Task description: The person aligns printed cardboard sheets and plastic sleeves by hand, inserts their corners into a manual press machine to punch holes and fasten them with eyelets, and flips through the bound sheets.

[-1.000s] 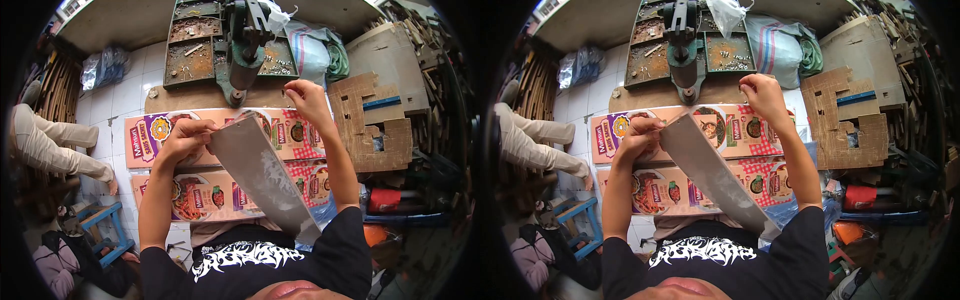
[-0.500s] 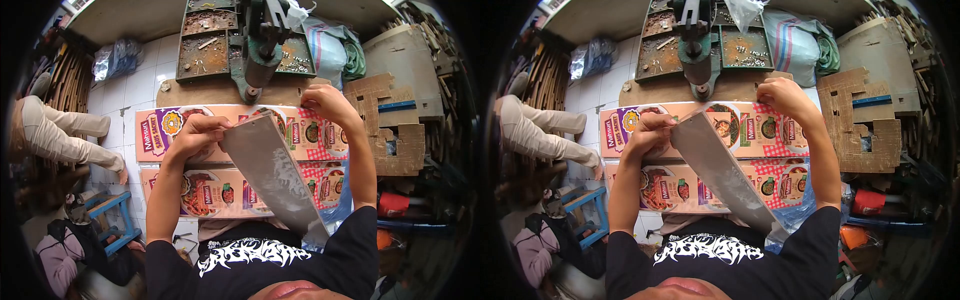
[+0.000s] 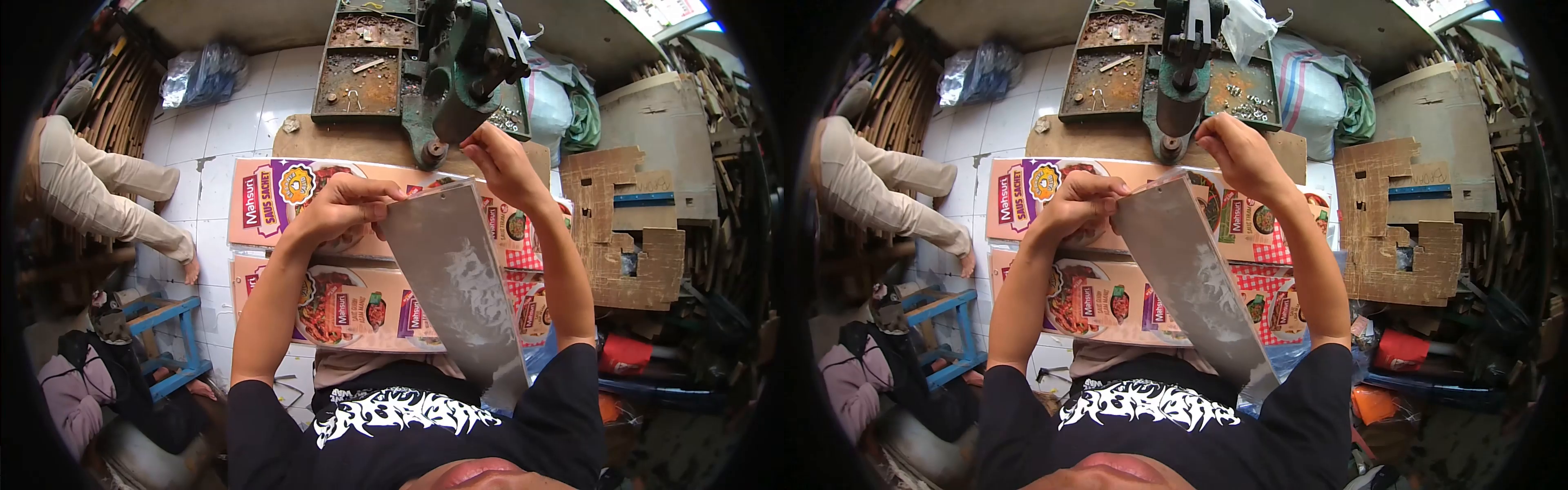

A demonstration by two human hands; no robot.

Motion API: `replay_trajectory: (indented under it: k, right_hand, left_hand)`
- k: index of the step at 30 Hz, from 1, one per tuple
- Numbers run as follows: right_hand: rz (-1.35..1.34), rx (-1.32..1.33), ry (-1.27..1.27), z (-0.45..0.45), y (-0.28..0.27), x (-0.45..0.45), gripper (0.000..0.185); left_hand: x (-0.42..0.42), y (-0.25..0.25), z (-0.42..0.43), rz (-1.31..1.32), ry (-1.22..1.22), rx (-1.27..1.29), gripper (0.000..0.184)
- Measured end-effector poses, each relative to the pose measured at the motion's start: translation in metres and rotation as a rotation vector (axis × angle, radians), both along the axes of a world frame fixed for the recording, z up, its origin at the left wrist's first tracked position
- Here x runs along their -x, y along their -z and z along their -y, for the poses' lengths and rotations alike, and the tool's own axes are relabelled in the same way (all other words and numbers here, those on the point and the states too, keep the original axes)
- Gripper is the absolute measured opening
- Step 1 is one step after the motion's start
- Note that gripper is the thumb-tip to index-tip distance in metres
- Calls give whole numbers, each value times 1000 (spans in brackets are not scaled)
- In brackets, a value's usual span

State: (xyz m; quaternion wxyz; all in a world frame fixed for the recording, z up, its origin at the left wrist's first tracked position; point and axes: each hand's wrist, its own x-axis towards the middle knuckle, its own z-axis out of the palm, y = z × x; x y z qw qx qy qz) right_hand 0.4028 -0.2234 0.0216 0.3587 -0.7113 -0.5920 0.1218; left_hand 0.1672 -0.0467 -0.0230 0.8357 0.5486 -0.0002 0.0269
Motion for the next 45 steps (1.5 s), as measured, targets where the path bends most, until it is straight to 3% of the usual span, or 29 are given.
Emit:
replay_trajectory:
  k: [5,10,16,18,20,22,23,27,31,33,37,41,45]
  right_hand:
    - [108,-34,-37,-25,9,12,15]
    - [190,27,-20,-25,13,8,17]
    - [-76,-20,55,-1,-1,12,24]
    - [-663,7,191,29,-10,21,35]
    - [-926,83,125,67,-16,29,50]
    - [-995,213,3,106,-23,36,61]
    - [-933,245,-32,120,-27,43,70]
    - [-735,211,191,151,-15,89,75]
    - [-447,258,290,147,-2,110,65]
    - [-92,158,260,139,-3,107,57]
    - [-159,73,281,128,-10,92,53]
    - [-308,142,339,118,-15,75,51]
    - [-251,88,343,112,-6,63,51]
  left_hand:
    - [1,12,-4,-22,0,-26,28]
    - [4,-15,-2,-87,35,-3,30]
    - [2,-6,-4,-35,50,8,31]
    - [-1,-6,0,0,11,7,31]
    - [-2,-7,2,29,-22,11,31]
    - [-3,-11,2,-16,-13,-41,36]
    - [-4,-10,2,-16,-8,-37,36]
    - [-6,-5,3,-28,-1,-23,41]
    - [-8,-24,9,-134,-36,-107,40]
    - [-12,-30,14,-198,-59,-160,37]
    - [-26,-30,19,-203,-200,-102,29]
    - [-41,-18,12,-168,-257,-124,33]
    - [-46,-7,7,-70,-244,-60,39]
